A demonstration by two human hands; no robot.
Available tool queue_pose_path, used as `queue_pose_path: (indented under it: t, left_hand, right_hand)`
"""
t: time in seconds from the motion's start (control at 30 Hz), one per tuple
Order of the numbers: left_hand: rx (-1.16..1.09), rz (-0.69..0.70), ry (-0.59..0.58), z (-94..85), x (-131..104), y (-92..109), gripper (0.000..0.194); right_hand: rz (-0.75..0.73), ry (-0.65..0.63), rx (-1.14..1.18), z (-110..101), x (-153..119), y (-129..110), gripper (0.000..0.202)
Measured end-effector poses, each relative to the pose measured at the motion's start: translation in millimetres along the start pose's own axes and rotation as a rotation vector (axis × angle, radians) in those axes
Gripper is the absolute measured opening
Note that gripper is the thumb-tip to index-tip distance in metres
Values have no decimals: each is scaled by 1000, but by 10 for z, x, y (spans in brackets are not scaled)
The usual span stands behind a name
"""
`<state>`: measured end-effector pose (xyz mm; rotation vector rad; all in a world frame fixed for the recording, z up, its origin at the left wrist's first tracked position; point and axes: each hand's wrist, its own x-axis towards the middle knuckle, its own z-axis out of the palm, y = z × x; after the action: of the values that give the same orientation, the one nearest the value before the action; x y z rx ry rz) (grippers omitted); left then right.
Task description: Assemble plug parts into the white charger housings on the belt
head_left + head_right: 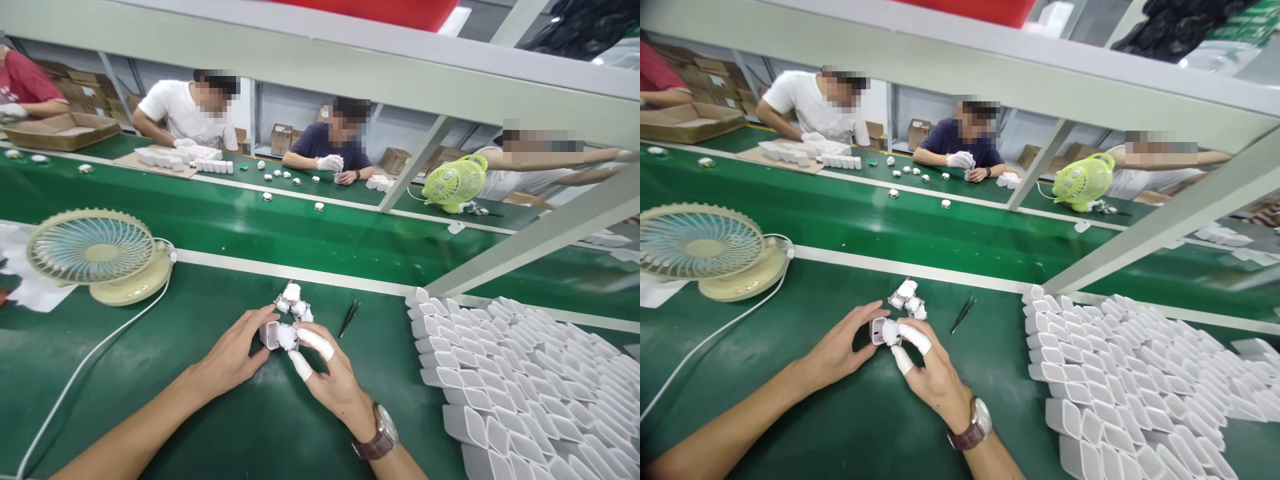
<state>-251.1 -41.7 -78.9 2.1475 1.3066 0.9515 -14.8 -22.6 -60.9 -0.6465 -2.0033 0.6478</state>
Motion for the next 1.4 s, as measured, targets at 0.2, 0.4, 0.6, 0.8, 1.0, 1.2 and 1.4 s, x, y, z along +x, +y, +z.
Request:
queue_pose_path:
  t: [0.2,0.4,0.6,0.8,1.0,1.2,1.4]
  left_hand:
    - [19,31,-25,-43,0,17,83]
    - [38,45,-20,-36,-10,-10,86]
    - [57,51,-26,-37,-13,-14,87]
    - [71,79,-31,-30,-7,-14,91]
    - [66,71,-45,-4,-11,-24,86]
    - [28,52,-61,35,-26,-6,85]
    - [-65,26,-32,34,-35,-2,77]
  right_hand:
    - [-47,-61,-120,-37,1,-20,71]
    - [-90,-92,-203,-44,-20,-9,69]
    - [-108,-122,-261,-49,-13,-16,68]
    - [-118,-150,-337,-61,2,-34,70]
    - [-114,-170,-372,-66,-32,-2,70]
    - [-115,-209,-346,-49,-14,8,73]
    - [-74,-164,-297,-64,9,28,75]
